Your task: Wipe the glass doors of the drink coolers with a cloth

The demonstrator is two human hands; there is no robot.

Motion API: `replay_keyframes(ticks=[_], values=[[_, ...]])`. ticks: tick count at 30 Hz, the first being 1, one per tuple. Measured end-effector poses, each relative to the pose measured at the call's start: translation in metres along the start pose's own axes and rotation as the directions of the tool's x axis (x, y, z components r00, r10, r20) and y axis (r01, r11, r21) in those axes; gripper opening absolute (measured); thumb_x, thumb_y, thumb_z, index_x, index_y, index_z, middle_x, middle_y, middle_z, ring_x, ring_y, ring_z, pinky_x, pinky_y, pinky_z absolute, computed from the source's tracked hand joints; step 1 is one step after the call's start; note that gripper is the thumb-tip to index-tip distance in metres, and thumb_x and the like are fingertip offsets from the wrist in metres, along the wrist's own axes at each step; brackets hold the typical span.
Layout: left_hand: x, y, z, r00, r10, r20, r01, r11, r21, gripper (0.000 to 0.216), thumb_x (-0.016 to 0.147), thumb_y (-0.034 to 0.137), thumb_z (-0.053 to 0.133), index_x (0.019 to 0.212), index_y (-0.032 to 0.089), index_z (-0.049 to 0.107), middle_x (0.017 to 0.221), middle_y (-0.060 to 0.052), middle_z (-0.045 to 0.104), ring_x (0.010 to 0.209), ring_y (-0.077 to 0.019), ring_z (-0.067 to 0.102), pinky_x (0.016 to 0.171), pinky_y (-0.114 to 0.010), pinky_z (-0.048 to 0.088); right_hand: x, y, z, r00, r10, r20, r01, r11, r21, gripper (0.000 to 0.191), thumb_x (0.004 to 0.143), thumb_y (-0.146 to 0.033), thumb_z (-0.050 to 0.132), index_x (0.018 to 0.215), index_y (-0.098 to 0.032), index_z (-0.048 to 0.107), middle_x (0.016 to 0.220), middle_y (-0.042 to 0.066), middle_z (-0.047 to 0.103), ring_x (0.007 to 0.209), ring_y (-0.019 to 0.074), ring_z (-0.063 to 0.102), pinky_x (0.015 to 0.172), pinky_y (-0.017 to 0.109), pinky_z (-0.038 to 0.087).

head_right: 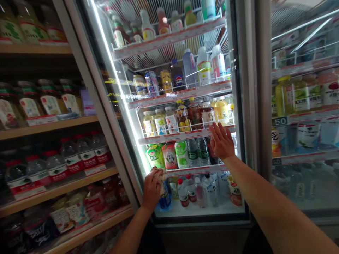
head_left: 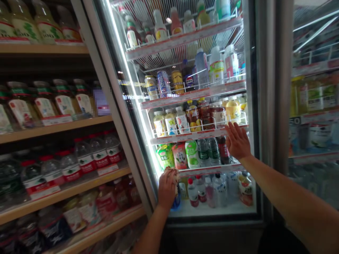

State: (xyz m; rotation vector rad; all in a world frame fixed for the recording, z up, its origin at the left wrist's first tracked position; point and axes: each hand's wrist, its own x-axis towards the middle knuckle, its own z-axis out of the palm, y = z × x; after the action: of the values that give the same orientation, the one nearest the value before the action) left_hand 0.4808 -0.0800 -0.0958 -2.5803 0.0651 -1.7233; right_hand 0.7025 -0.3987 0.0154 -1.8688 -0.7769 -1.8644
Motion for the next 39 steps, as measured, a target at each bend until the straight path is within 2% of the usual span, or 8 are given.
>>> replay_keyframes(ticks=[7, 21, 27, 31, 35, 39], values=[[0.014, 0.006, -0.001, 1.000, -0.020, -0.010, 0.020, 1.000, -0.021, 0.053, 0.088, 0.004, 0.042, 0.135, 0.025, 0.055, 0.129, -0.009, 0.059, 0.131, -0.0256, 0.052, 0.108, -0.047, 0.050, 0.000, 0.000, -0.001, 1.000, 0.006, 0.005, -0.006, 1.000, 0.014, 0.068, 0.097, -0.021, 0.046, 0.159, -0.025, 0.018, 0.156, 0.009, 0.041, 0.148, 0.0243, 0.034, 0.120, 0.046, 0.027], [0.076, 0.000, -0.017, 0.991, 0.069, -0.114, -0.070, 0.998, -0.004, 0.053, 0.085, 0.000, 0.044, 0.131, 0.023, 0.058, 0.125, -0.009, 0.060, 0.127, -0.0243, 0.053, 0.107, -0.044, 0.046, 0.000, 0.000, 0.000, 1.000, -0.007, -0.012, 0.007, 1.000, 0.004, 0.069, 0.097, -0.020, 0.047, 0.159, -0.023, 0.018, 0.156, 0.009, 0.043, 0.148, 0.0237, 0.033, 0.120, 0.045, 0.026], [0.092, -0.004, -0.021, 0.987, 0.081, -0.136, -0.081, 0.997, 0.001, 0.053, 0.085, 0.002, 0.043, 0.131, 0.023, 0.058, 0.126, -0.009, 0.060, 0.130, -0.0243, 0.051, 0.109, -0.043, 0.044, -0.001, 0.000, 0.000, 1.000, 0.014, 0.014, -0.015, 0.999, 0.028, 0.069, 0.097, -0.021, 0.046, 0.159, -0.025, 0.017, 0.157, 0.009, 0.041, 0.148, 0.0244, 0.032, 0.120, 0.046, 0.027], [0.102, -0.007, -0.023, 0.986, 0.044, -0.163, -0.044, 0.999, 0.007, 0.053, 0.084, 0.003, 0.043, 0.129, 0.024, 0.060, 0.125, -0.009, 0.061, 0.127, -0.0242, 0.053, 0.109, -0.044, 0.043, -0.002, 0.001, 0.001, 1.000, 0.002, -0.003, -0.002, 1.000, 0.010, 0.069, 0.097, -0.021, 0.046, 0.160, -0.025, 0.016, 0.156, 0.008, 0.041, 0.148, 0.0242, 0.033, 0.120, 0.046, 0.027], [0.107, -0.010, -0.024, 0.987, 0.003, -0.164, -0.003, 1.000, 0.002, 0.051, 0.085, 0.005, 0.044, 0.129, 0.025, 0.061, 0.126, -0.008, 0.061, 0.125, -0.0244, 0.053, 0.110, -0.044, 0.042, -0.002, 0.001, 0.001, 1.000, 0.008, 0.009, -0.008, 1.000, 0.021, 0.069, 0.097, -0.021, 0.046, 0.160, -0.025, 0.016, 0.157, 0.009, 0.041, 0.148, 0.0243, 0.033, 0.120, 0.046, 0.026], [0.109, -0.011, -0.026, 0.986, 0.018, -0.168, -0.018, 1.000, 0.003, 0.050, 0.086, 0.006, 0.044, 0.130, 0.025, 0.061, 0.126, -0.008, 0.061, 0.127, -0.0243, 0.052, 0.109, -0.043, 0.042, -0.001, 0.000, 0.000, 1.000, 0.002, -0.012, -0.001, 1.000, 0.021, 0.068, 0.097, -0.021, 0.044, 0.160, -0.025, 0.017, 0.156, 0.009, 0.042, 0.147, 0.0246, 0.036, 0.119, 0.046, 0.028]])
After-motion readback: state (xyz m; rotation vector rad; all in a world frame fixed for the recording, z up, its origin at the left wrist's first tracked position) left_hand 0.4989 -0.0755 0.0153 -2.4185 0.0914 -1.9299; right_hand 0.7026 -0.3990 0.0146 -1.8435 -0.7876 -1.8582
